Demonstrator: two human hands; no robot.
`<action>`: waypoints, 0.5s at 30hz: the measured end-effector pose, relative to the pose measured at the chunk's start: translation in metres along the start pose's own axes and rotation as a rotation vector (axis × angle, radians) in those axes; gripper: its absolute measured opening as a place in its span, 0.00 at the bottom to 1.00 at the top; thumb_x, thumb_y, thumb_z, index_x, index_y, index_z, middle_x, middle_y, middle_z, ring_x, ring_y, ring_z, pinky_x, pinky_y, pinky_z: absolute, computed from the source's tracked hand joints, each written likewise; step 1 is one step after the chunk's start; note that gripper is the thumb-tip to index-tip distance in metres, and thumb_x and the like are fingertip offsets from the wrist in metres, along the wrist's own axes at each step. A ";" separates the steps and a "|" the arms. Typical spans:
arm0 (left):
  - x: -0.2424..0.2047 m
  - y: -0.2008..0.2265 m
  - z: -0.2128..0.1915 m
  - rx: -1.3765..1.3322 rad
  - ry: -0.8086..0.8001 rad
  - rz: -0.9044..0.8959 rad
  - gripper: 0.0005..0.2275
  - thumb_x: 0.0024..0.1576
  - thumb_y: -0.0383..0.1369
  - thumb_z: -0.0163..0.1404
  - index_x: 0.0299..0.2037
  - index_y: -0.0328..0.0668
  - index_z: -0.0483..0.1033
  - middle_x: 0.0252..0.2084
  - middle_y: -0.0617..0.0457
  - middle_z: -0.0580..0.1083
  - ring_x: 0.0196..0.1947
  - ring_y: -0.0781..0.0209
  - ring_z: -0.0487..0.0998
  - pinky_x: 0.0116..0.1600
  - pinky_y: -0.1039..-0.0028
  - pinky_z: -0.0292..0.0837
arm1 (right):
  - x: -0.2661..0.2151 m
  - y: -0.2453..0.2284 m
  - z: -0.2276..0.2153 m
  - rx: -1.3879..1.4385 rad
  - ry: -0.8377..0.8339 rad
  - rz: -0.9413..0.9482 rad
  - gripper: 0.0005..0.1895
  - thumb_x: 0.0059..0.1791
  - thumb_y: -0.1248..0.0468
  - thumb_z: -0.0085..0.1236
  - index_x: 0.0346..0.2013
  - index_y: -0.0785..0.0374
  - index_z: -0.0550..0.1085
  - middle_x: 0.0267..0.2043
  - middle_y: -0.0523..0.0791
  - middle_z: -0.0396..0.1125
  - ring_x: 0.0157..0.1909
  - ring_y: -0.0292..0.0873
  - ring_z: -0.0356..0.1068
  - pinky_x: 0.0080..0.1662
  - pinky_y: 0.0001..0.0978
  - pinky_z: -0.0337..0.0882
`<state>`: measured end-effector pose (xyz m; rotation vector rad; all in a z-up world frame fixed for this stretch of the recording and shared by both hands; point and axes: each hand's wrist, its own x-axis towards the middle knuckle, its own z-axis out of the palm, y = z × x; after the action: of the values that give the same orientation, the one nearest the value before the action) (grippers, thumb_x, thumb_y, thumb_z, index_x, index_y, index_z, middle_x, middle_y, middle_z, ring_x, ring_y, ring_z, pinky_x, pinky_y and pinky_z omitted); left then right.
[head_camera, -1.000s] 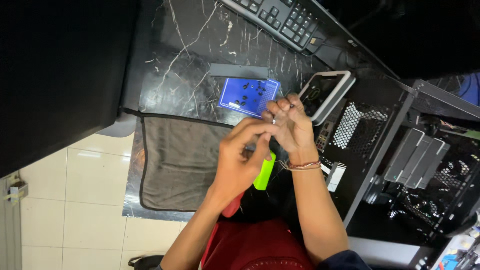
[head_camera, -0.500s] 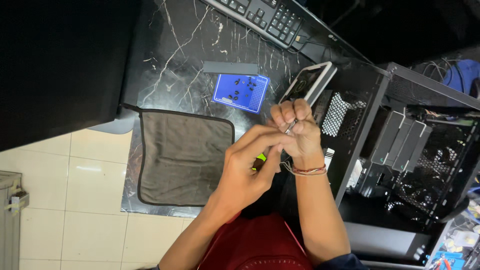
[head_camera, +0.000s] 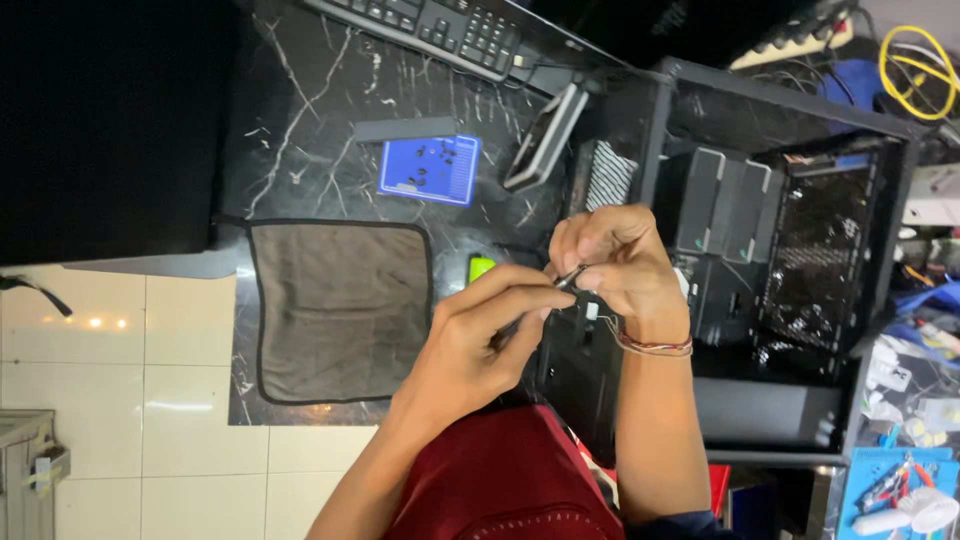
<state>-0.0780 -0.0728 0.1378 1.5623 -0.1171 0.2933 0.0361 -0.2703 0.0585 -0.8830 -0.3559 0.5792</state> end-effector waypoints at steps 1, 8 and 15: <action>-0.003 0.005 0.005 -0.001 -0.007 0.003 0.12 0.61 0.16 0.50 0.45 0.41 0.85 0.39 0.52 0.80 0.27 0.61 0.79 0.29 0.73 0.74 | -0.008 -0.004 -0.001 -0.001 0.004 -0.007 0.15 0.36 0.78 0.72 0.32 0.71 0.74 0.30 0.59 0.70 0.33 0.51 0.72 0.34 0.38 0.75; -0.030 0.020 0.051 0.022 -0.074 -0.031 0.12 0.60 0.18 0.52 0.51 0.42 0.79 0.28 0.54 0.76 0.22 0.61 0.73 0.29 0.71 0.70 | -0.066 -0.018 -0.021 0.050 0.019 0.022 0.12 0.40 0.72 0.75 0.30 0.73 0.77 0.31 0.60 0.69 0.32 0.51 0.72 0.34 0.46 0.78; -0.051 0.015 0.124 0.052 -0.027 0.022 0.17 0.62 0.18 0.48 0.59 0.38 0.80 0.33 0.51 0.77 0.25 0.62 0.76 0.30 0.70 0.72 | -0.115 -0.037 -0.044 0.176 0.079 0.083 0.11 0.42 0.75 0.72 0.36 0.69 0.78 0.34 0.58 0.71 0.31 0.52 0.76 0.33 0.42 0.78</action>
<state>-0.1167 -0.2024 0.1407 1.6174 -0.1488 0.2941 -0.0203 -0.3860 0.0561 -0.7508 -0.1940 0.6403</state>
